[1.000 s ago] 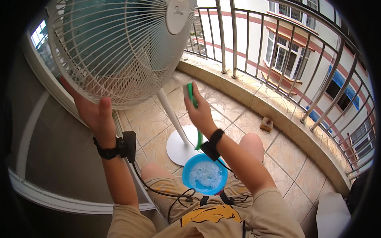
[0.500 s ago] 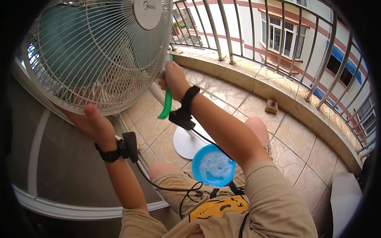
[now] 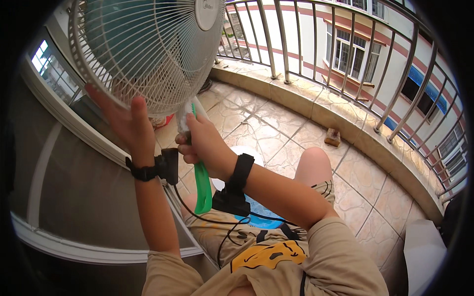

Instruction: The person is cleaning the blades and cage of a floor fan using a brush and soapy water.

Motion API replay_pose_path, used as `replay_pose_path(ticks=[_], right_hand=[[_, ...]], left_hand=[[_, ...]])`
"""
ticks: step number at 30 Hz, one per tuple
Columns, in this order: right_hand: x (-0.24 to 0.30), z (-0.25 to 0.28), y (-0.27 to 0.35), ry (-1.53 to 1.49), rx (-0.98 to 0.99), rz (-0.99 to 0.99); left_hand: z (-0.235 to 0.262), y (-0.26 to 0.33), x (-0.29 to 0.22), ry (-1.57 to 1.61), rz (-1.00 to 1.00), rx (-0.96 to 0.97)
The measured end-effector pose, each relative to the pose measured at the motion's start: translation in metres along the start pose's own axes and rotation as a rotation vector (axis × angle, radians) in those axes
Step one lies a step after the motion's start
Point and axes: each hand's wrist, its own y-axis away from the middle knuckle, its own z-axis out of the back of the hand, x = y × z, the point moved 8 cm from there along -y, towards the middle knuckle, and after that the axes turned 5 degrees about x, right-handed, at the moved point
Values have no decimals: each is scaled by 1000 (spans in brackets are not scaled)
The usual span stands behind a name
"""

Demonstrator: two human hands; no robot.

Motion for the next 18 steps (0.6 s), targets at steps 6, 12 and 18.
replay_pose_path(ticks=[6, 12, 18], right_hand=[[-3, -16, 23, -109, 92, -90], [-5, -12, 50, -399, 281, -189], [-34, 104, 87, -388, 62, -127]], left_hand=[[-5, 4, 2, 383, 122, 221], [10, 11, 2, 363, 75, 373], [36, 46, 25, 345, 226, 342]])
